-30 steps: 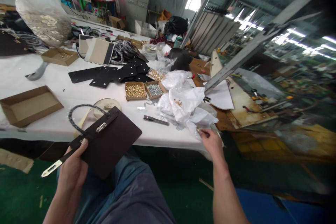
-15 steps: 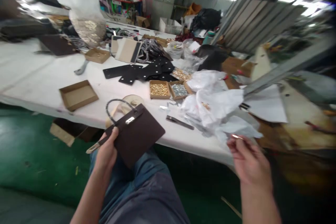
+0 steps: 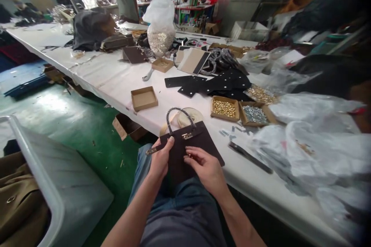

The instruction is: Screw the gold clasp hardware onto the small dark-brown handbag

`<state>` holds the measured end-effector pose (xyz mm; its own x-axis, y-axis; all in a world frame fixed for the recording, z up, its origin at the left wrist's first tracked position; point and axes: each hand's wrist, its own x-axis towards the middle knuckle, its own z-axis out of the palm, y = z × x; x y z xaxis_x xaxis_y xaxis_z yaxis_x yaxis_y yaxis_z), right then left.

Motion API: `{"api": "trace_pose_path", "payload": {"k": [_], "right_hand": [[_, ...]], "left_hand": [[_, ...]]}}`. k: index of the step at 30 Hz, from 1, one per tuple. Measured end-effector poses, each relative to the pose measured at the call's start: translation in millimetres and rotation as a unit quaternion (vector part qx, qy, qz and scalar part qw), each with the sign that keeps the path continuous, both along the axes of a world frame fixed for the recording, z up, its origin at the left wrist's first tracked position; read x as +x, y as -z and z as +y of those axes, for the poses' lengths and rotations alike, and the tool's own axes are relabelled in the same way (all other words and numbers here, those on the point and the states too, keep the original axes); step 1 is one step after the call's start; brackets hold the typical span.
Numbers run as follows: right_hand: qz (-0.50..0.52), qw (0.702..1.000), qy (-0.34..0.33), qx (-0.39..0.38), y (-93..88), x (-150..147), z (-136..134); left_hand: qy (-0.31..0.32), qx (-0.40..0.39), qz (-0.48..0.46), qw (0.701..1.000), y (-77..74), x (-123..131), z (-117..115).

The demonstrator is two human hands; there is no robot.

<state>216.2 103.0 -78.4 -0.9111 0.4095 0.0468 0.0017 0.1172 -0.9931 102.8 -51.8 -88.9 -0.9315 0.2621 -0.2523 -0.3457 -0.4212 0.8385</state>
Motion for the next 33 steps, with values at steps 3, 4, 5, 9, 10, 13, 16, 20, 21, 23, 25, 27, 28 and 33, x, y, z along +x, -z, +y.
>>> {"api": "trace_pose_path", "payload": {"k": [3, 4, 5, 9, 10, 13, 16, 20, 21, 23, 25, 27, 28, 33], "right_hand": [[0.044, 0.999, 0.004, 0.024, -2.9, -27, -6], [0.064, 0.997, 0.023, 0.045, -5.4, -34, -5], [0.084, 0.993, 0.05, 0.066, -8.0, -39, -2], [0.125, 0.973, 0.155, 0.121, -16.6, -53, 22], [0.126, 0.967, 0.17, 0.14, -18.0, -55, 30], [0.107, 0.958, 0.172, 0.203, -19.6, -61, 55], [0.065, 0.971, 0.142, 0.181, -16.0, -64, 76], [0.035, 0.982, 0.108, 0.153, -6.9, -63, 95], [0.036, 0.984, 0.096, 0.145, -5.2, -61, 98], [0.039, 0.988, 0.077, 0.127, -4.2, -58, 103], [0.032, 0.988, 0.069, 0.137, -6.8, -55, 105], [0.019, 0.982, 0.068, 0.174, -12.3, -51, 106], [0.019, 0.976, 0.066, 0.205, -15.5, -50, 105], [0.05, 0.937, 0.041, 0.342, -27.0, -46, 104]], "left_hand": [[-0.003, -0.007, -0.003, 1.0, -5.1, -2, -10], [-0.004, -0.011, 0.0, 1.0, -7.7, -3, -13], [-0.004, -0.015, 0.004, 1.0, -10.5, -5, -16], [-0.015, -0.031, 0.01, 0.999, -18.6, -9, -22], [-0.016, -0.034, 0.011, 0.999, -18.9, -10, -22], [-0.009, -0.052, 0.015, 0.999, -16.3, -9, -16], [-0.006, -0.071, 0.016, 0.997, -11.2, -7, -11], [-0.006, -0.083, 0.02, 0.996, -5.2, -6, -10], [-0.005, -0.088, 0.027, 0.996, -4.3, -6, -11], [-0.002, -0.103, 0.05, 0.993, -3.9, -6, -11], [0.006, -0.122, 0.079, 0.989, -5.7, -6, -11], [0.015, -0.143, 0.108, 0.984, -9.4, -5, -11], [0.019, -0.154, 0.123, 0.98, -11.7, -5, -10], [0.018, -0.205, 0.186, 0.961, -24.2, -1, -6]]}}
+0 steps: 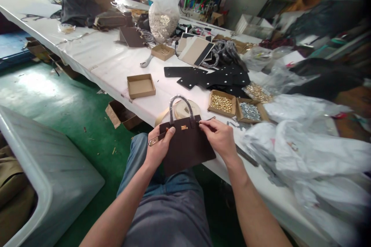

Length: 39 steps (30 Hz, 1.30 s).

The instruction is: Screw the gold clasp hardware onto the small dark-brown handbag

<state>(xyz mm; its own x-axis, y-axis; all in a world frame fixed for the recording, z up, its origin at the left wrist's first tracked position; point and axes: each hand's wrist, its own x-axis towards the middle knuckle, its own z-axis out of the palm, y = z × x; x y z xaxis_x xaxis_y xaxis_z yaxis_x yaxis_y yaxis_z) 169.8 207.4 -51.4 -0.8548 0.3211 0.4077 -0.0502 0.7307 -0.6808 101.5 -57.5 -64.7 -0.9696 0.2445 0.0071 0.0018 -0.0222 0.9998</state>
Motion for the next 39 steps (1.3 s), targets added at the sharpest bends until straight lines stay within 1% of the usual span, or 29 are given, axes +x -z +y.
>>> {"api": "trace_pose_path", "payload": {"k": [6, 11, 16, 20, 25, 28, 31, 34, 37, 39], "right_hand": [[0.022, 0.999, 0.02, -0.018, 1.3, 0, -4], [0.042, 0.999, 0.026, 0.006, 4.0, -1, -9], [0.031, 0.999, 0.01, 0.041, 7.0, -5, -6], [0.011, 0.998, -0.001, 0.065, 5.8, -10, -2], [-0.007, 0.997, -0.017, 0.078, 4.8, -16, 3], [-0.028, 0.996, -0.017, 0.083, 3.0, -19, 4], [-0.069, 0.991, -0.023, 0.115, -2.6, -21, 3], [-0.12, 0.98, -0.016, 0.16, -10.6, -24, -2], [-0.173, 0.963, -0.011, 0.205, -15.3, -27, -7], [-0.177, 0.964, -0.018, 0.197, -13.6, -27, -7]], "left_hand": [[-0.006, -0.029, 0.054, 0.998, -13.8, 3, 4], [-0.003, -0.032, 0.074, 0.997, -20.3, 3, 5], [0.016, -0.055, 0.088, 0.994, -22.6, 8, 5], [-0.001, -0.052, 0.109, 0.993, -20.8, 15, 8], [-0.023, -0.033, 0.131, 0.991, -11.1, 25, 13], [-0.015, -0.05, 0.15, 0.987, -5.0, 28, 13], [-0.011, -0.062, 0.18, 0.982, -1.6, 28, 13], [-0.007, -0.068, 0.217, 0.974, -1.0, 30, 15], [0.009, -0.065, 0.239, 0.969, -2.0, 33, 16], [0.011, -0.064, 0.239, 0.969, -3.4, 34, 16]]}}
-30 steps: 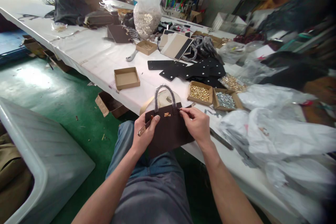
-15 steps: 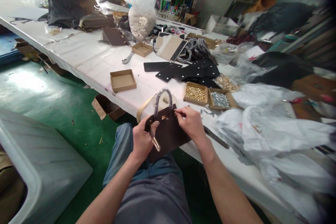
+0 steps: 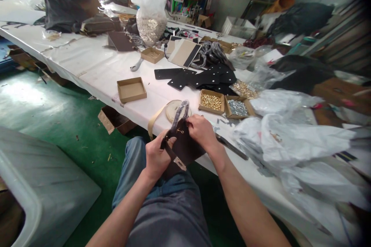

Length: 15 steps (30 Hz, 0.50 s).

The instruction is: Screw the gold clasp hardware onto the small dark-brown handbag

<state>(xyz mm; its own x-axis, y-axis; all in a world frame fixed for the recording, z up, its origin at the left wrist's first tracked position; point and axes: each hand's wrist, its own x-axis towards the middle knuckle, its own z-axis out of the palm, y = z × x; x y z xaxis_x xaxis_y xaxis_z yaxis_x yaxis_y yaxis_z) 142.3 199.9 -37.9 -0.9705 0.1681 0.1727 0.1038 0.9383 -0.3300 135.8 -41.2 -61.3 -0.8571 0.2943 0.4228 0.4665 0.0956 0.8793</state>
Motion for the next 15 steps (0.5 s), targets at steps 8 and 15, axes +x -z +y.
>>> {"api": "trace_pose_path", "payload": {"k": [8, 15], "right_hand": [[0.272, 0.893, 0.262, -0.244, 31.2, 30, 10], [0.038, 0.789, 0.129, -0.599, 5.9, 56, 5]], "left_hand": [[-0.051, 0.046, -0.156, 0.985, -11.5, -17, -24], [0.038, 0.079, -0.232, 0.969, -18.6, -18, -33]]}}
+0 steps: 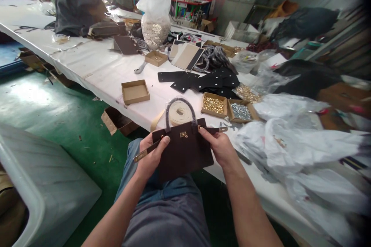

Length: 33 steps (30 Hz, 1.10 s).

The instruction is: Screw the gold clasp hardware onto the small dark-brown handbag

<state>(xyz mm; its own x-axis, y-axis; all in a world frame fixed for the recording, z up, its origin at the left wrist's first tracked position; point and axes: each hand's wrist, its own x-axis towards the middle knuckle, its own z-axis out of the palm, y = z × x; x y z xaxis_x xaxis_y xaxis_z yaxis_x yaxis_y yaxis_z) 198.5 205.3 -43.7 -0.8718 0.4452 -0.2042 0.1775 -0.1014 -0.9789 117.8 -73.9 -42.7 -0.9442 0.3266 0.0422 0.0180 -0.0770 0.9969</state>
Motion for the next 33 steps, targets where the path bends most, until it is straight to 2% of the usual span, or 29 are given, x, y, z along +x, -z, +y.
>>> {"api": "trace_pose_path", "payload": {"k": [3, 5, 11, 16, 20, 25, 27, 31, 33], "right_hand": [[0.05, 0.998, 0.001, 0.039, -14.2, 5, -3], [0.049, 0.997, -0.004, 0.057, -15.7, 8, -3], [0.036, 0.998, -0.013, 0.041, 2.1, 14, -6], [0.019, 0.988, 0.018, 0.154, 5.6, 13, -15], [0.017, 0.978, 0.029, 0.204, 3.3, 13, -19], [0.003, 0.979, 0.043, 0.2, 1.5, 13, -22], [0.023, 0.985, 0.048, 0.165, -1.4, 12, -26], [0.06, 0.996, 0.018, 0.064, -8.5, 9, -33], [0.058, 0.997, 0.017, 0.046, -9.4, 7, -35]], "left_hand": [[0.033, 0.047, -0.052, 0.997, 8.9, 0, 0], [0.051, 0.072, -0.082, 0.993, 14.6, 0, -3], [0.071, 0.053, -0.09, 0.992, 14.7, -2, -19], [0.073, 0.063, -0.119, 0.988, 14.2, -2, -20], [0.072, 0.138, -0.178, 0.972, 17.0, 1, -20], [0.074, 0.188, -0.184, 0.962, 13.1, 2, -27], [0.075, 0.21, -0.192, 0.956, 11.0, 1, -29], [0.064, 0.246, -0.228, 0.94, 12.4, -2, -31], [0.058, 0.251, -0.233, 0.938, 13.5, -3, -32]]}}
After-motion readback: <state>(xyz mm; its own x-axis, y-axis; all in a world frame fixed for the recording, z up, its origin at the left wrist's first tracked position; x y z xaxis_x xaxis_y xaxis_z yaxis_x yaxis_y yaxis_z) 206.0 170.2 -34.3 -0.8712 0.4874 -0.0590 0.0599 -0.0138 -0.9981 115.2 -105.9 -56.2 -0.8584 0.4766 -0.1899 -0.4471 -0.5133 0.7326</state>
